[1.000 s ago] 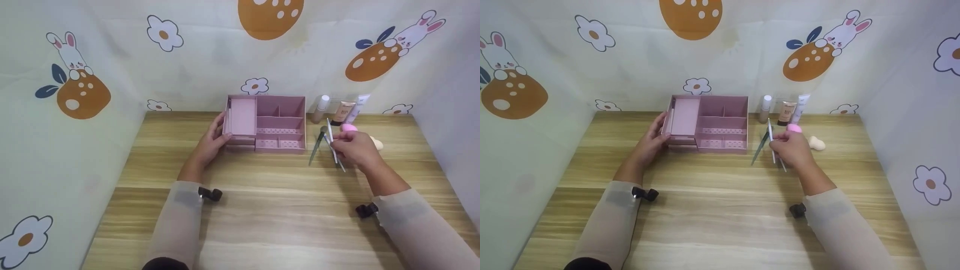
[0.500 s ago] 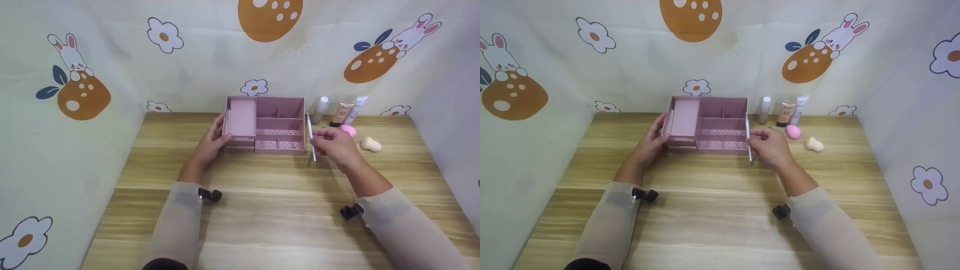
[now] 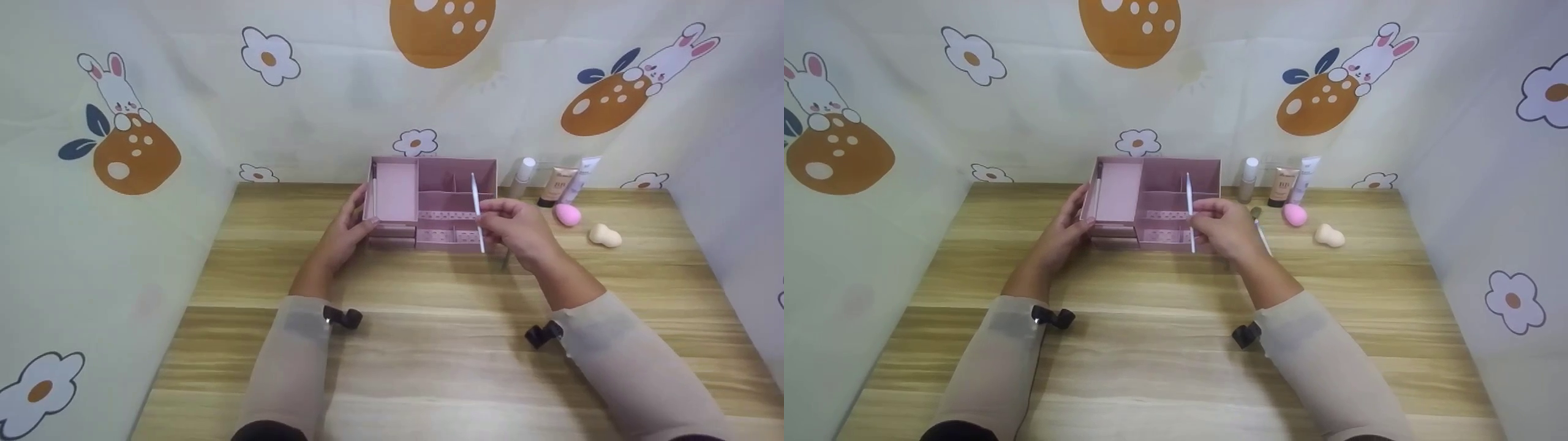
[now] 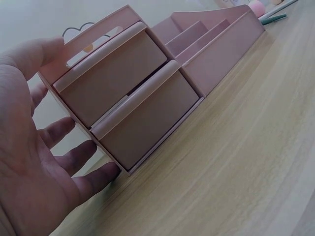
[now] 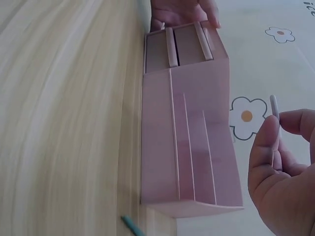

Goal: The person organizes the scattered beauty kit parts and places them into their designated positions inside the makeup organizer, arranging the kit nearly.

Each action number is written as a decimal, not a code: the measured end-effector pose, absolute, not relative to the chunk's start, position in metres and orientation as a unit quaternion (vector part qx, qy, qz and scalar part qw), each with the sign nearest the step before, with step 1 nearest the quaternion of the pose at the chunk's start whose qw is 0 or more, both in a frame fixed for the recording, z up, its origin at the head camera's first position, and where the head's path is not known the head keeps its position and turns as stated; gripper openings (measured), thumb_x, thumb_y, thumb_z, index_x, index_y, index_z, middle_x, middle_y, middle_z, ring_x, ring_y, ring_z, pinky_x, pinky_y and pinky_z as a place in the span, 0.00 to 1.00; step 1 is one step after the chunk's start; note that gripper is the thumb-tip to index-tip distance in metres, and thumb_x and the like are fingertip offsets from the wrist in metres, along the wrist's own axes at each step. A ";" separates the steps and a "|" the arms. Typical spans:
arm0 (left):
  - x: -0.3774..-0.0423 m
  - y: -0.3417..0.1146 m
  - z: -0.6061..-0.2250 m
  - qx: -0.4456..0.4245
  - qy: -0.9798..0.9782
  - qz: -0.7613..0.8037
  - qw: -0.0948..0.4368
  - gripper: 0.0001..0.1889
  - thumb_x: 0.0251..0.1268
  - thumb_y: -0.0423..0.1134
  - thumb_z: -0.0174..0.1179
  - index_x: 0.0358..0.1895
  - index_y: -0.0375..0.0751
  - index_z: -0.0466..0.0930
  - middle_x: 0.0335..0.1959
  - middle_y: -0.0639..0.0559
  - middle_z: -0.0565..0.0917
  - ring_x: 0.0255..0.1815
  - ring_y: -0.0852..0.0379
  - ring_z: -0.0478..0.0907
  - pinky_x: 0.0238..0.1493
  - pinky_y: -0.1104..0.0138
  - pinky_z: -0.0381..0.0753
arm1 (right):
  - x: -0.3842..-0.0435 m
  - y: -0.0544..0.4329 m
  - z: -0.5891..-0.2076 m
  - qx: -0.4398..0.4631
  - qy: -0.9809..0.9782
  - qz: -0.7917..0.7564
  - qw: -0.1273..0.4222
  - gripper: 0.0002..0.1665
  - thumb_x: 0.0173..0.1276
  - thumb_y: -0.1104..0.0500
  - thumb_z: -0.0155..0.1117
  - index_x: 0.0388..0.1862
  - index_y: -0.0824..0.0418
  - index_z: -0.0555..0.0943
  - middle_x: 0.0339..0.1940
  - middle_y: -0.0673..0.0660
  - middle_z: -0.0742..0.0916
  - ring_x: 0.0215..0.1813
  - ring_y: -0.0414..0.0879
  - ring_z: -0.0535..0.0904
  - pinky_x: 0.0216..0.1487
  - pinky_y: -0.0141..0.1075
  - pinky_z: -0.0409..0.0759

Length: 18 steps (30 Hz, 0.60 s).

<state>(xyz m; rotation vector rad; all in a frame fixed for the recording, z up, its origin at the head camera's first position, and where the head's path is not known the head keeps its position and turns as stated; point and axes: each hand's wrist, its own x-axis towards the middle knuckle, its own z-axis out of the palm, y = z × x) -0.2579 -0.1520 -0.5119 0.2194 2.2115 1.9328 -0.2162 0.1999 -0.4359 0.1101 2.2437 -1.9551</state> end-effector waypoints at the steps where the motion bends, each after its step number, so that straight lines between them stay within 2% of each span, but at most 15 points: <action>1: -0.258 -0.152 -0.512 0.075 0.747 0.653 0.097 0.45 0.71 0.58 0.69 0.85 0.77 0.53 0.90 0.61 0.53 0.90 0.50 0.54 0.88 0.48 0.59 | -0.217 0.197 -0.436 0.038 0.749 -0.657 0.080 0.22 0.71 0.66 0.69 0.62 0.70 0.83 0.36 0.48 0.92 0.32 0.38 0.86 0.36 0.30 0.89; 5: -0.258 -0.151 -0.512 0.073 0.747 0.654 0.096 0.45 0.71 0.58 0.69 0.85 0.76 0.53 0.90 0.62 0.54 0.90 0.50 0.54 0.89 0.48 0.58 | -0.221 0.188 -0.437 0.037 0.743 -0.664 0.078 0.21 0.71 0.66 0.69 0.61 0.70 0.83 0.34 0.47 0.92 0.30 0.38 0.85 0.35 0.31 0.89; 13: -0.259 -0.153 -0.514 0.079 0.737 0.664 0.097 0.42 0.72 0.56 0.69 0.82 0.83 0.55 0.90 0.62 0.54 0.90 0.52 0.55 0.89 0.51 0.59 | -0.229 0.172 -0.435 0.040 0.731 -0.675 0.090 0.20 0.71 0.66 0.69 0.61 0.66 0.85 0.36 0.48 0.93 0.29 0.40 0.85 0.33 0.30 0.88; 18: -0.259 -0.152 -0.516 0.087 0.732 0.670 0.092 0.42 0.73 0.54 0.68 0.83 0.79 0.56 0.89 0.60 0.56 0.90 0.51 0.55 0.88 0.51 0.61 | -0.234 0.159 -0.432 0.037 0.719 -0.687 0.099 0.21 0.70 0.66 0.69 0.61 0.67 0.85 0.37 0.52 0.92 0.29 0.41 0.86 0.35 0.32 0.90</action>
